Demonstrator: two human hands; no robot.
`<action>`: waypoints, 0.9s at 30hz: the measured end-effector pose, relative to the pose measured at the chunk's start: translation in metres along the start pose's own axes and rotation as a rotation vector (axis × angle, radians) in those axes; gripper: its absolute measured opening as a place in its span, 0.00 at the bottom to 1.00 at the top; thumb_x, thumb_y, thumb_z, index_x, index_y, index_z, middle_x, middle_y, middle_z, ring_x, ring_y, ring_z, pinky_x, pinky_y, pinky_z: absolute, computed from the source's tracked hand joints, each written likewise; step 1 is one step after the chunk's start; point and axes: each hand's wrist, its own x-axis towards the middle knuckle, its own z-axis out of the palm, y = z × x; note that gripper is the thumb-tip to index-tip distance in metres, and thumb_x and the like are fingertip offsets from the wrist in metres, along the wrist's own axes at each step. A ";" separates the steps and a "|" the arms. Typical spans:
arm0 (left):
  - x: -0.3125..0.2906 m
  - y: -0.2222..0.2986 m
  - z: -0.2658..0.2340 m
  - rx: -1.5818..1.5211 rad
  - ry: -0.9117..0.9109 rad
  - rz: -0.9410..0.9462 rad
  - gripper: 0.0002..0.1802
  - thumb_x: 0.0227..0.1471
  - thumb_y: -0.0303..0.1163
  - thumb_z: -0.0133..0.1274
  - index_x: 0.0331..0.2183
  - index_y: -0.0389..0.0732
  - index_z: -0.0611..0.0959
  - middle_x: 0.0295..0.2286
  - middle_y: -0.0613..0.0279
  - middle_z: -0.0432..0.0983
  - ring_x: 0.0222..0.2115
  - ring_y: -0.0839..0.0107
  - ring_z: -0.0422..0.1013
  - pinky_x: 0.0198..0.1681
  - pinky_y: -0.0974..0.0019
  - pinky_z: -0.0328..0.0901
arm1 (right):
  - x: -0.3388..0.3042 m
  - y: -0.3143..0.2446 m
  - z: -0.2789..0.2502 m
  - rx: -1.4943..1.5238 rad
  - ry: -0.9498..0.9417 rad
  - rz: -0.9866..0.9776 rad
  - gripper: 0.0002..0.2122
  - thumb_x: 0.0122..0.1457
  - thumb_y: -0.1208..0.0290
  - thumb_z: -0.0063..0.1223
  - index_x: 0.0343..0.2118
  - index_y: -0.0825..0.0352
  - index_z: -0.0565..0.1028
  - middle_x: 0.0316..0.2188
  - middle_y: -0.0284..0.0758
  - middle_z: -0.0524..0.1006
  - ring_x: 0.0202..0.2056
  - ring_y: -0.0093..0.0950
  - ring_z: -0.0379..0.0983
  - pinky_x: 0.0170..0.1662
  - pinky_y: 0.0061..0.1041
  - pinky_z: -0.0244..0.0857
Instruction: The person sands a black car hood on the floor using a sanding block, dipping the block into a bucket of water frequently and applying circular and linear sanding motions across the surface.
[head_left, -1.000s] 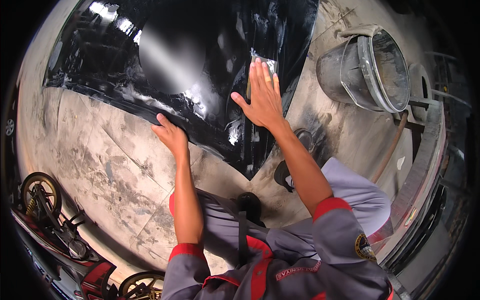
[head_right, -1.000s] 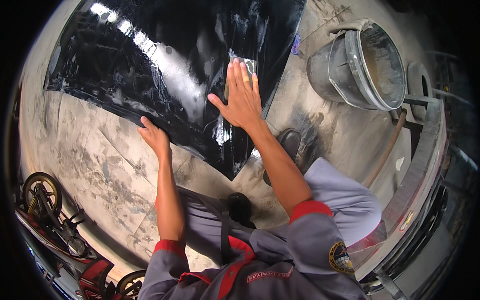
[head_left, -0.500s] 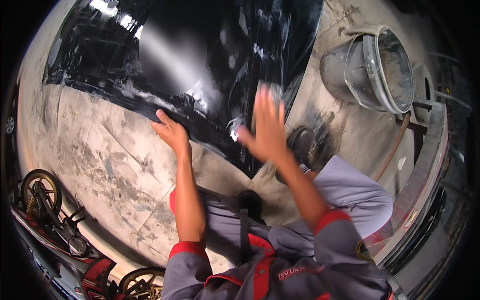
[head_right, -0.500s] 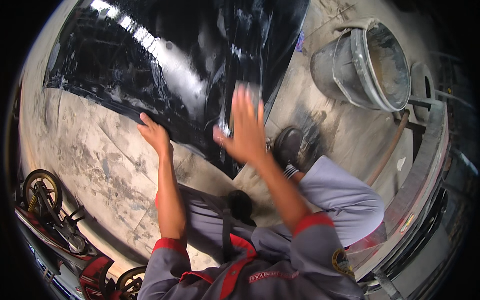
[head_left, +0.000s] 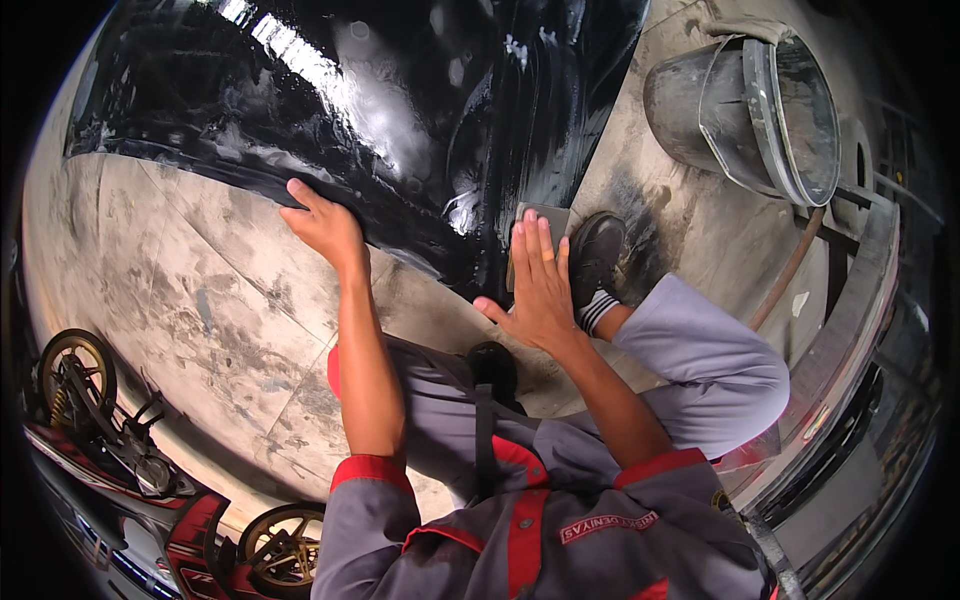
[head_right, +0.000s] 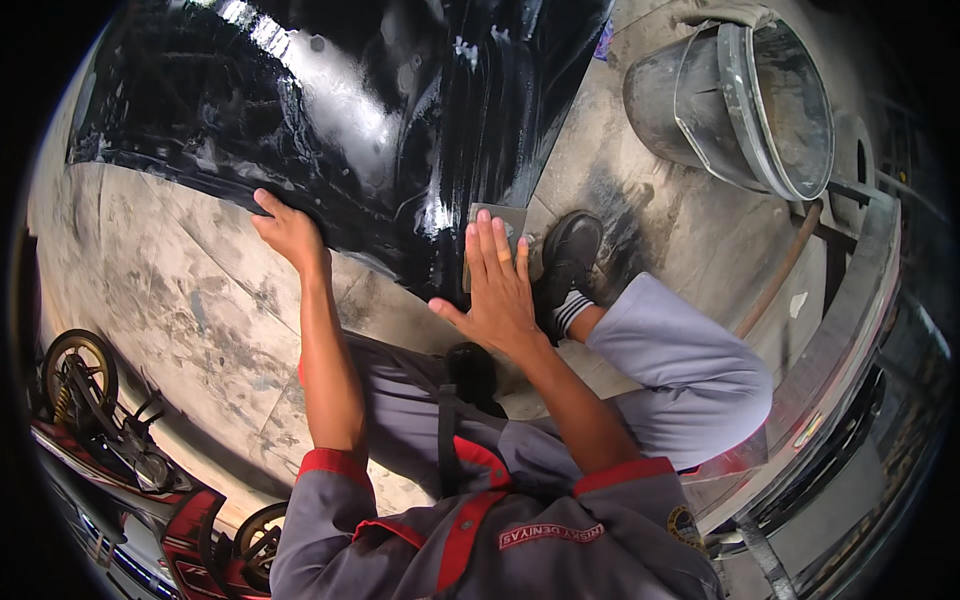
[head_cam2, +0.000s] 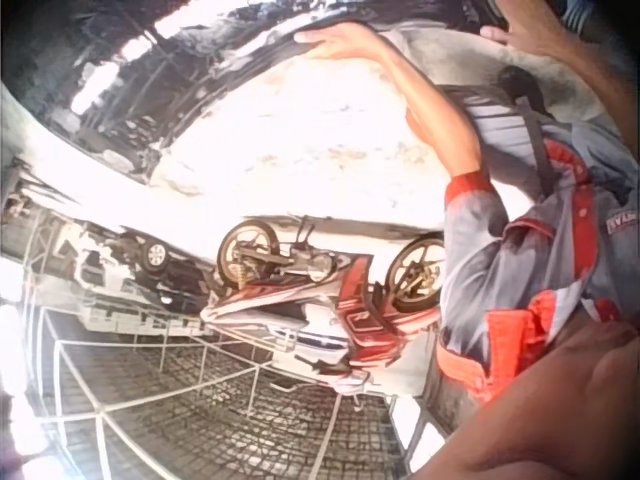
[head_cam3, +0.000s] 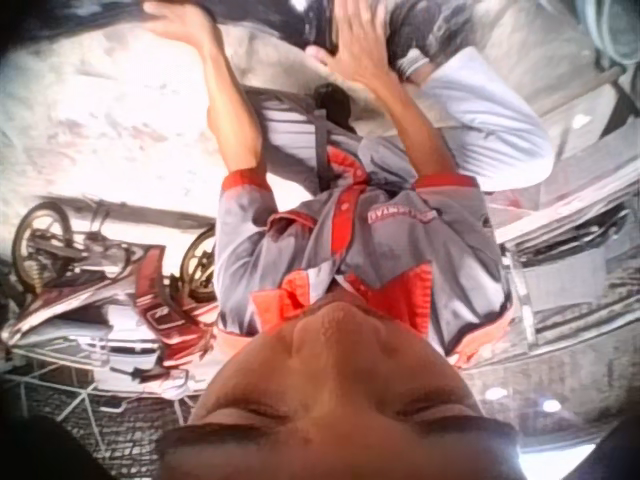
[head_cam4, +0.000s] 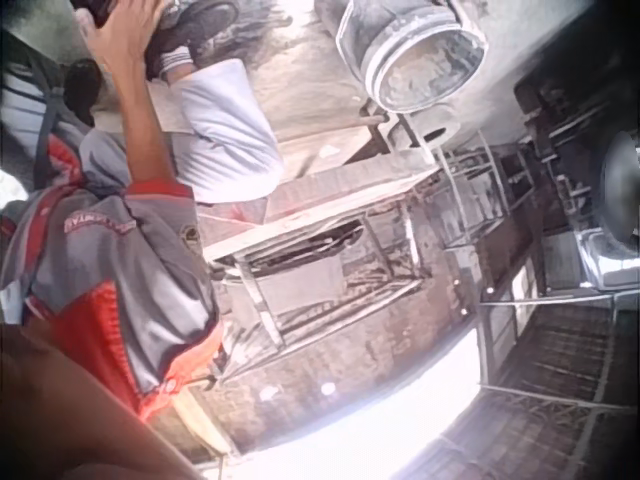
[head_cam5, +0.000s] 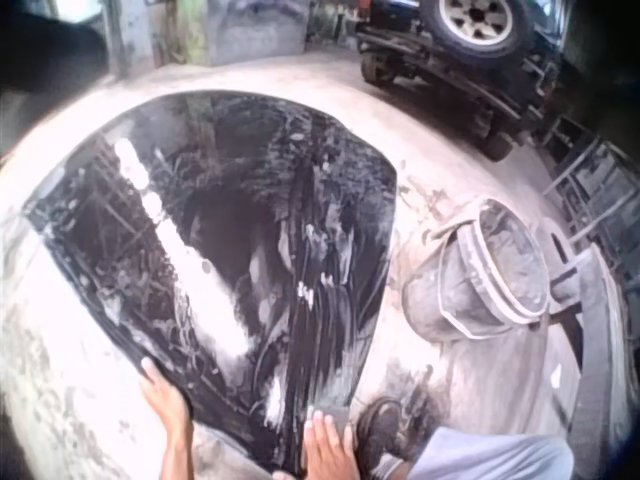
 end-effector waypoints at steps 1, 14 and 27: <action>0.001 -0.001 -0.002 0.016 -0.001 -0.004 0.33 0.71 0.52 0.40 0.42 0.22 0.72 0.38 0.39 0.73 0.39 0.53 0.70 0.50 0.55 0.63 | 0.017 0.003 -0.008 -0.053 -0.019 -0.022 0.53 0.58 0.28 0.43 0.72 0.74 0.47 0.75 0.47 0.43 0.75 0.43 0.37 0.71 0.60 0.27; 0.000 0.001 -0.005 0.030 0.006 0.029 0.34 0.71 0.52 0.40 0.39 0.23 0.74 0.37 0.43 0.76 0.36 0.59 0.72 0.46 0.56 0.67 | 0.083 0.013 -0.043 -0.081 0.008 -0.051 0.50 0.62 0.30 0.39 0.72 0.73 0.48 0.74 0.48 0.46 0.75 0.42 0.36 0.72 0.59 0.26; -0.009 0.009 0.014 -0.102 -0.009 0.031 0.30 0.73 0.47 0.38 0.36 0.23 0.72 0.34 0.45 0.73 0.34 0.62 0.65 0.46 0.59 0.65 | 0.243 0.069 -0.091 -0.270 0.229 -0.188 0.51 0.61 0.29 0.39 0.71 0.74 0.49 0.74 0.47 0.47 0.74 0.41 0.40 0.74 0.48 0.33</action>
